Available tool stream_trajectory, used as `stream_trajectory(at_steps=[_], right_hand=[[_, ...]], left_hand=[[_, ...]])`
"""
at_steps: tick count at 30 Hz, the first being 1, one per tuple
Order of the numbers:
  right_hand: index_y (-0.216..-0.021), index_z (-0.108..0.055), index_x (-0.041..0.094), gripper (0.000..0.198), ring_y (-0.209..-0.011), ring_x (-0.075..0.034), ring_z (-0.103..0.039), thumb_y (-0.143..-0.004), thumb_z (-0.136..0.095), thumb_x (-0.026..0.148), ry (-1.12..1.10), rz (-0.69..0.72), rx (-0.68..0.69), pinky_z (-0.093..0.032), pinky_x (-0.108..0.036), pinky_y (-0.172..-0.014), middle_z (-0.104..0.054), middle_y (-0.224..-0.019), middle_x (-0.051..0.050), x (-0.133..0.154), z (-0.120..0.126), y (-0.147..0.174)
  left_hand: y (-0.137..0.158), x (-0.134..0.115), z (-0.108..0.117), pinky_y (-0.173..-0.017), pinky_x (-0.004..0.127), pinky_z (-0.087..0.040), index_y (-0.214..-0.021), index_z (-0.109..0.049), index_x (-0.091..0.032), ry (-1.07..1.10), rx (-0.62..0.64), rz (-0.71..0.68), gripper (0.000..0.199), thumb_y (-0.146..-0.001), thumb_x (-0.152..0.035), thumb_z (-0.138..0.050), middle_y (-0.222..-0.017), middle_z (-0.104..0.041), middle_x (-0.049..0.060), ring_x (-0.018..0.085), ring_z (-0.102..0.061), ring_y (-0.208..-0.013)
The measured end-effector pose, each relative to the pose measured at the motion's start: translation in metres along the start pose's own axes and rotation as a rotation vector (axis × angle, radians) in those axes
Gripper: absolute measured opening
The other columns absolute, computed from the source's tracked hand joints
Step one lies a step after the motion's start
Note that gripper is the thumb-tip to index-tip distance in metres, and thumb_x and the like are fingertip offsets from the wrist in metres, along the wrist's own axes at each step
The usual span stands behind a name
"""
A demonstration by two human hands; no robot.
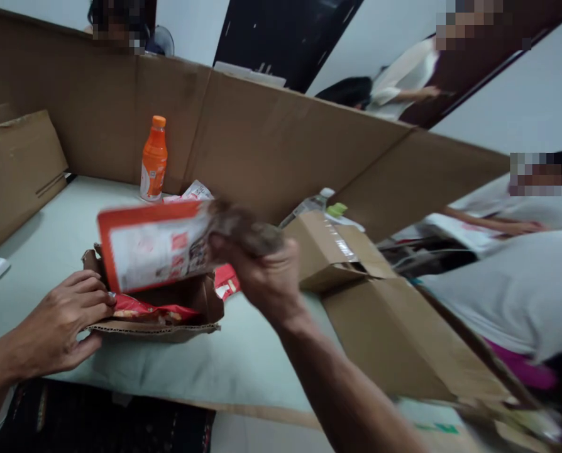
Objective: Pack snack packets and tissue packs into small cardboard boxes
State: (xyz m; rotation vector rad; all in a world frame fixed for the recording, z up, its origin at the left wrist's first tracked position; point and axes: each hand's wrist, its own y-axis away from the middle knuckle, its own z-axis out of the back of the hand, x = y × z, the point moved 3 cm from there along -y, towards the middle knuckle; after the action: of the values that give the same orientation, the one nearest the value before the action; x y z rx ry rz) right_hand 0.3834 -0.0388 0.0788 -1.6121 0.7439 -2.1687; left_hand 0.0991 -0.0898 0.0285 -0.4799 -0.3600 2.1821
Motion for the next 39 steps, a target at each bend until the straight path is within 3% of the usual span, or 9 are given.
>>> stream_trajectory(at_steps=[5,10,12,17,23,29,32,35,39], right_hand=[[-0.079,-0.073,0.024,0.018,-0.064,-0.016,-0.064,-0.093,-0.063,0.025,0.302,0.246,0.232,-0.053,-0.029,-0.063,-0.07,-0.071,0.001,0.007,-0.034,0.027],[-0.075,-0.067,0.022,0.027,-0.066,-0.018,-0.065,-0.097,-0.054,0.029,0.464,0.11,0.383,-0.05,-0.029,-0.063,-0.071,-0.072,-0.002,-0.015,-0.055,0.03],[-0.09,-0.072,0.022,0.013,-0.08,-0.022,-0.071,-0.092,-0.059,0.024,0.586,-0.015,0.582,-0.052,-0.031,-0.071,-0.077,-0.087,-0.004,-0.023,-0.064,0.031],[-0.143,-0.059,0.021,0.059,-0.119,-0.031,-0.068,-0.086,-0.072,0.025,0.802,-0.15,0.94,-0.052,-0.042,-0.096,-0.071,-0.133,-0.014,-0.022,-0.066,0.029],[-0.111,-0.077,0.023,0.025,-0.102,-0.028,-0.075,-0.095,-0.058,0.017,0.853,-0.125,1.108,-0.055,-0.037,-0.088,-0.08,-0.11,-0.009,-0.016,-0.075,0.028],[-0.116,-0.076,0.025,0.028,-0.104,-0.024,-0.075,-0.097,-0.057,0.028,0.603,-0.021,0.546,-0.059,-0.038,-0.091,-0.08,-0.114,-0.005,0.003,-0.032,0.021],[-0.103,-0.08,0.023,0.025,-0.095,-0.024,-0.077,-0.096,-0.059,0.036,0.54,-0.003,0.322,-0.061,-0.036,-0.086,-0.082,-0.102,-0.006,0.011,-0.001,0.027],[-0.098,-0.08,0.023,0.023,-0.097,-0.025,-0.077,-0.094,-0.061,0.036,0.525,-0.011,0.249,-0.061,-0.037,-0.087,-0.082,-0.103,-0.007,0.009,0.015,0.039],[-0.106,-0.079,0.022,0.025,-0.095,-0.024,-0.077,-0.095,-0.061,0.035,0.51,-0.091,0.289,-0.063,-0.036,-0.082,-0.081,-0.109,-0.008,-0.004,0.018,0.053]], left_hand=[[0.004,0.002,-0.002,-0.086,0.042,-0.049,-0.068,-0.06,-0.02,-0.047,-0.029,-0.027,0.009,-0.07,-0.011,-0.06,-0.071,-0.065,0.003,0.022,-0.056,-0.075],[0.006,0.004,-0.003,-0.088,0.042,-0.048,-0.07,-0.063,-0.019,-0.041,-0.008,-0.019,0.008,-0.07,-0.01,-0.062,-0.074,-0.067,0.003,0.022,-0.056,-0.077],[0.006,0.004,-0.003,-0.088,0.043,-0.048,-0.07,-0.064,-0.018,-0.049,-0.008,-0.026,0.007,-0.071,-0.011,-0.063,-0.074,-0.067,0.003,0.023,-0.055,-0.077],[0.008,0.004,-0.004,-0.085,0.041,-0.048,-0.07,-0.063,-0.017,-0.057,-0.008,-0.03,0.007,-0.071,-0.01,-0.064,-0.073,-0.065,0.004,0.023,-0.054,-0.078],[0.006,0.005,-0.002,-0.085,0.044,-0.05,-0.07,-0.063,-0.017,-0.058,-0.006,-0.037,0.009,-0.07,-0.008,-0.061,-0.074,-0.064,0.005,0.024,-0.054,-0.078],[0.015,0.004,0.003,-0.104,0.053,-0.05,-0.105,-0.07,-0.015,-0.041,-0.099,-0.077,0.031,-0.076,-0.009,-0.062,-0.116,-0.071,0.014,0.034,-0.059,-0.119],[0.029,0.004,0.007,-0.118,0.059,-0.04,-0.13,-0.061,-0.018,-0.038,-0.233,-0.045,0.049,-0.082,-0.009,-0.061,-0.152,-0.051,0.016,0.038,-0.044,-0.144],[0.045,0.008,0.006,-0.118,0.058,-0.043,-0.149,-0.047,-0.026,-0.02,-0.352,0.087,0.062,-0.09,-0.015,-0.064,-0.165,-0.035,0.013,0.036,-0.041,-0.148],[0.056,0.013,-0.003,-0.115,0.053,-0.048,-0.159,-0.035,-0.025,0.021,-0.388,0.201,0.07,-0.096,-0.023,-0.063,-0.158,-0.044,0.014,0.033,-0.049,-0.143]])
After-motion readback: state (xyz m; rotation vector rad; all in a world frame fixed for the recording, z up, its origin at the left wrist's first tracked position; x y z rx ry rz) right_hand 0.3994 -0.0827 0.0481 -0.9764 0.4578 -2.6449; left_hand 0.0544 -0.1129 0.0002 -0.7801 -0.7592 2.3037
